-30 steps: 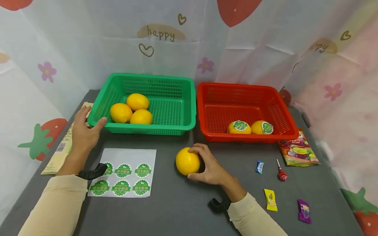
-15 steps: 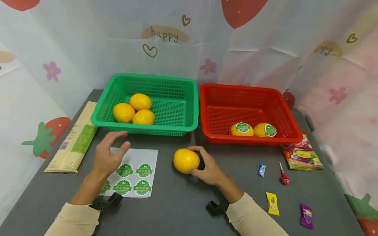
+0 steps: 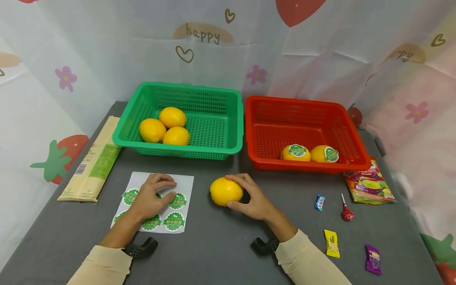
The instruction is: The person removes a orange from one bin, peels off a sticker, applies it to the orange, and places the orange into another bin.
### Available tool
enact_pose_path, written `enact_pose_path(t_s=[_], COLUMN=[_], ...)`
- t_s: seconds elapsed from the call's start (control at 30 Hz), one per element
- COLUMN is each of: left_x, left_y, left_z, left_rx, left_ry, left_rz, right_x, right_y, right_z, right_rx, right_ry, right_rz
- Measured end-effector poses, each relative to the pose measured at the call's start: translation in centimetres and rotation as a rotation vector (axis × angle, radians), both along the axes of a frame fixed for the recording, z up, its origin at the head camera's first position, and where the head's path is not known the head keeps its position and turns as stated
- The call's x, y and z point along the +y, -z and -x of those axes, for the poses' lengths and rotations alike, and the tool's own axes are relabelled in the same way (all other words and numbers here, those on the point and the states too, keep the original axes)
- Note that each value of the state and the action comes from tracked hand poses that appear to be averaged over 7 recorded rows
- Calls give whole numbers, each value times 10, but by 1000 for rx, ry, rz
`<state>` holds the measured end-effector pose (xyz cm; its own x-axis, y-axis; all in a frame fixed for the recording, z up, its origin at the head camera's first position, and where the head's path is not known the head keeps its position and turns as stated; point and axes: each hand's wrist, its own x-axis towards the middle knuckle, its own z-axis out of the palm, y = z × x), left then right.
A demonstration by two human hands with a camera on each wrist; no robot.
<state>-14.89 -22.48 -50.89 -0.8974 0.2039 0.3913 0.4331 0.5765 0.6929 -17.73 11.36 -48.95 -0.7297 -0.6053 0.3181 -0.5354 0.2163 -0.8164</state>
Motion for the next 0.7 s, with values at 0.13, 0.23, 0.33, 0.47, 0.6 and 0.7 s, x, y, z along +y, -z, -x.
enact_pose_path(t_s=[0.13, 0.23, 0.33, 0.47, 0.6, 0.7], left_x=[3, 4, 4, 5, 5, 4], left_y=[1, 2, 4, 5, 4, 1], left_z=[0, 0, 0, 1, 3, 2], left_rx=[-6, 22, 62, 96, 87, 79], left_ry=[15, 20, 20, 16, 9, -6], left_rz=[72, 86, 88, 70, 27, -14], right_x=[-3, -5, -5, -4, -4, -4], right_y=[-22, -38, -39, -39, -39, -38], right_z=[-9, -15, -15, -14, -13, -15], right_rx=[-1, -7, -21, -19, -15, -22], right_ry=[-5, -2, 5, 2, 1, 3], right_rz=[1, -10, -22, -19, -11, -19])
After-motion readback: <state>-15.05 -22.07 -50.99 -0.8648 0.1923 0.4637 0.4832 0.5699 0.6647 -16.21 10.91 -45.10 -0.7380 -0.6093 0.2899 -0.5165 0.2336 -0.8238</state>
